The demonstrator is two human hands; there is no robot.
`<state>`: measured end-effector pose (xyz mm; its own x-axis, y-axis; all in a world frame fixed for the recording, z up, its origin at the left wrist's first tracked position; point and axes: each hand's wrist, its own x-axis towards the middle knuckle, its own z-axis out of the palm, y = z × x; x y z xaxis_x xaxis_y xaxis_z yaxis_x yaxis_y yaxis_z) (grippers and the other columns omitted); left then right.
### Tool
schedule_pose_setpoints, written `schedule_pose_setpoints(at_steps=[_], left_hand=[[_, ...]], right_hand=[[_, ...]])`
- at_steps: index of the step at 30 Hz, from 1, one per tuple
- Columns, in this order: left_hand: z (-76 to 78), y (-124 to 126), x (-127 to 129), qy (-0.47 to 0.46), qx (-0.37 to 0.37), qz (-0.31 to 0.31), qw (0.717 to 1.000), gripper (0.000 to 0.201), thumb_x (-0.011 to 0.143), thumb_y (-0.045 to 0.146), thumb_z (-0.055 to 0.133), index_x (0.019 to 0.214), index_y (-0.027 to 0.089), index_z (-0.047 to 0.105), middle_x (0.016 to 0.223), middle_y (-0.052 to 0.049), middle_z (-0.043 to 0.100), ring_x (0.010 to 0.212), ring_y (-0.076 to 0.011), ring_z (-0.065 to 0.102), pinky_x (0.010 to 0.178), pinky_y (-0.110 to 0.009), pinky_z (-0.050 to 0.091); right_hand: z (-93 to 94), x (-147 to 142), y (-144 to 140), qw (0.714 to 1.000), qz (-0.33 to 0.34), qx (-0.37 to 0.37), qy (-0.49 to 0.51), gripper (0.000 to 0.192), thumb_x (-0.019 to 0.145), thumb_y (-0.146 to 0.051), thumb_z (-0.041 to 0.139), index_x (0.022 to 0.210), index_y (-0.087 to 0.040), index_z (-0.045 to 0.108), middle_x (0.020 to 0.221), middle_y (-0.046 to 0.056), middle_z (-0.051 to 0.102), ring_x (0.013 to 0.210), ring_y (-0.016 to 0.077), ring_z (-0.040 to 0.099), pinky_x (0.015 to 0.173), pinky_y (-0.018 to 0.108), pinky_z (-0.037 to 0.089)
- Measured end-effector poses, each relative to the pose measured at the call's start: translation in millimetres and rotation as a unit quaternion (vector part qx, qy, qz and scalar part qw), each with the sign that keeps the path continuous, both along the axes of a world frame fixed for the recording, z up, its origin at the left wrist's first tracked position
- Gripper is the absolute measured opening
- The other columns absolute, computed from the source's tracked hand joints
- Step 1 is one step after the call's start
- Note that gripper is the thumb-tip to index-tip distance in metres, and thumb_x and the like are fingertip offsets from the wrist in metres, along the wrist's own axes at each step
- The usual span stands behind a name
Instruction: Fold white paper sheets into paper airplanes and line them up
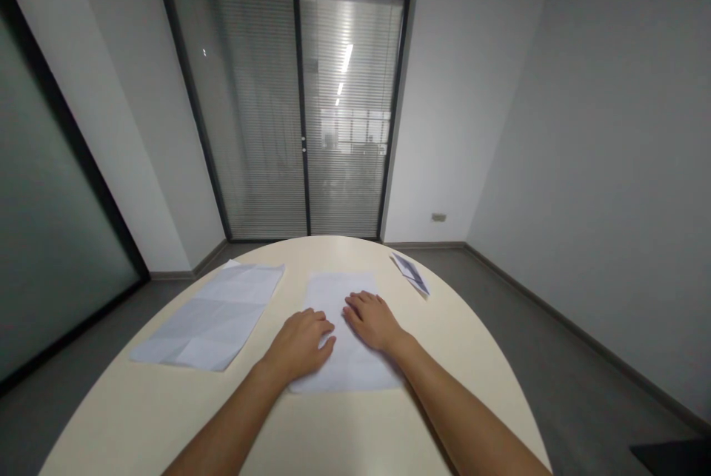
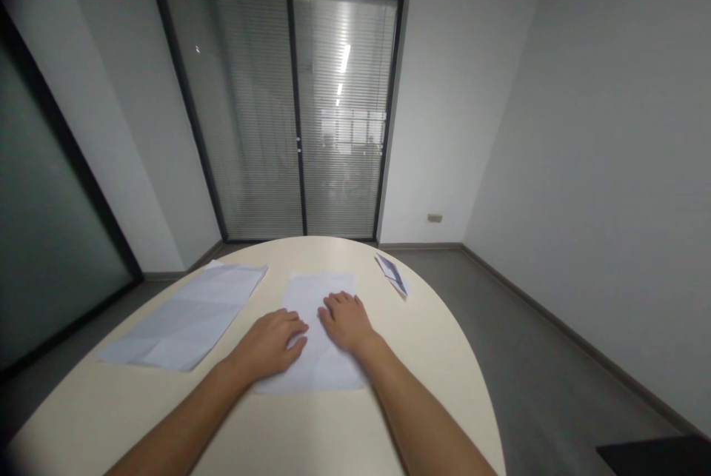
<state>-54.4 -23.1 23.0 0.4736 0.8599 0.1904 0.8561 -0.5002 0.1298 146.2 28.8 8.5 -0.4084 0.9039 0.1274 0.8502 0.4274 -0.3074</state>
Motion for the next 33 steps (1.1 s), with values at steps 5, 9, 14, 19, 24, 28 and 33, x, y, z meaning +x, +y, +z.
schedule_pose_setpoints(at_steps=[5, 9, 14, 19, 24, 28, 33], left_hand=[[-3.8, 1.1, 4.1, -0.043, 0.003, -0.038, 0.998, 0.027, 0.094, 0.025, 0.043, 0.088, 0.021, 0.069, 0.092, -0.006, 0.070, 0.096, -0.0220, 0.062, 0.090, -0.036, 0.048], [-25.8, 7.6, -5.0, -0.070, 0.002, -0.037, 0.997, 0.043, 0.089, 0.029, 0.053, 0.130, 0.019, 0.057, 0.145, -0.010, 0.053, 0.136, -0.0255, 0.044, 0.114, -0.041, 0.034], [-41.2, 15.8, -13.2, -0.040, -0.047, -0.008, 0.998, 0.061, 0.093, 0.045, 0.050, 0.148, 0.021, 0.043, 0.161, -0.007, 0.033, 0.150, -0.0288, 0.025, 0.122, -0.048, 0.022], [-37.9, 18.8, -10.3, -0.051, -0.017, 0.027, 0.998, 0.051, 0.096, 0.040, 0.044, 0.142, 0.019, 0.053, 0.153, -0.008, 0.047, 0.142, -0.0255, 0.041, 0.120, -0.042, 0.030], [-40.7, 21.7, -8.4, -0.033, -0.020, 0.086, 0.996, 0.055, 0.097, 0.045, 0.041, 0.146, 0.020, 0.048, 0.157, -0.009, 0.039, 0.146, -0.0304, 0.033, 0.119, -0.050, 0.028], [-42.6, 29.4, -9.4, -0.022, -0.012, 0.130, 0.991, 0.055, 0.098, 0.046, 0.040, 0.144, 0.018, 0.051, 0.155, -0.010, 0.042, 0.144, -0.0295, 0.038, 0.118, -0.049, 0.029], [-37.6, 32.1, -11.0, -0.024, 0.018, 0.151, 0.988, 0.050, 0.096, 0.041, 0.044, 0.136, 0.015, 0.058, 0.148, -0.013, 0.052, 0.137, -0.0298, 0.046, 0.117, -0.051, 0.029]], right_hand=[[8.2, -2.7, -1.6, 0.999, -0.012, 0.033, 0.011, 0.037, 0.099, -0.038, 0.041, 0.106, -0.020, 0.072, 0.105, 0.010, 0.071, 0.103, 0.0223, 0.062, 0.091, 0.031, 0.043], [-0.4, -5.1, -2.0, 0.997, 0.049, 0.056, 0.030, 0.033, 0.097, -0.035, 0.046, 0.113, -0.020, 0.070, 0.111, 0.009, 0.069, 0.107, 0.0214, 0.060, 0.095, 0.030, 0.042], [-14.9, 1.9, 6.2, 0.999, 0.041, 0.019, 0.015, 0.055, 0.097, -0.047, 0.046, 0.144, -0.019, 0.050, 0.153, 0.013, 0.044, 0.142, 0.0278, 0.037, 0.117, 0.042, 0.025], [-17.9, 15.5, 17.9, 0.998, -0.050, -0.034, -0.010, 0.067, 0.099, -0.054, 0.037, 0.153, -0.015, 0.036, 0.161, 0.014, 0.028, 0.150, 0.0324, 0.019, 0.120, 0.052, 0.013], [-17.2, 24.5, 20.7, 0.997, -0.070, -0.035, -0.017, 0.067, 0.099, -0.052, 0.035, 0.153, -0.012, 0.036, 0.162, 0.015, 0.026, 0.150, 0.0327, 0.018, 0.120, 0.052, 0.014], [-17.3, 26.3, 19.1, 0.998, -0.059, -0.017, -0.021, 0.063, 0.099, -0.050, 0.037, 0.151, -0.014, 0.039, 0.161, 0.015, 0.029, 0.150, 0.0341, 0.017, 0.119, 0.055, 0.013], [-14.2, 21.0, 15.9, 0.999, 0.027, 0.034, -0.011, 0.050, 0.098, -0.043, 0.042, 0.141, -0.019, 0.053, 0.156, 0.012, 0.040, 0.150, 0.0302, 0.021, 0.120, 0.053, 0.011]])
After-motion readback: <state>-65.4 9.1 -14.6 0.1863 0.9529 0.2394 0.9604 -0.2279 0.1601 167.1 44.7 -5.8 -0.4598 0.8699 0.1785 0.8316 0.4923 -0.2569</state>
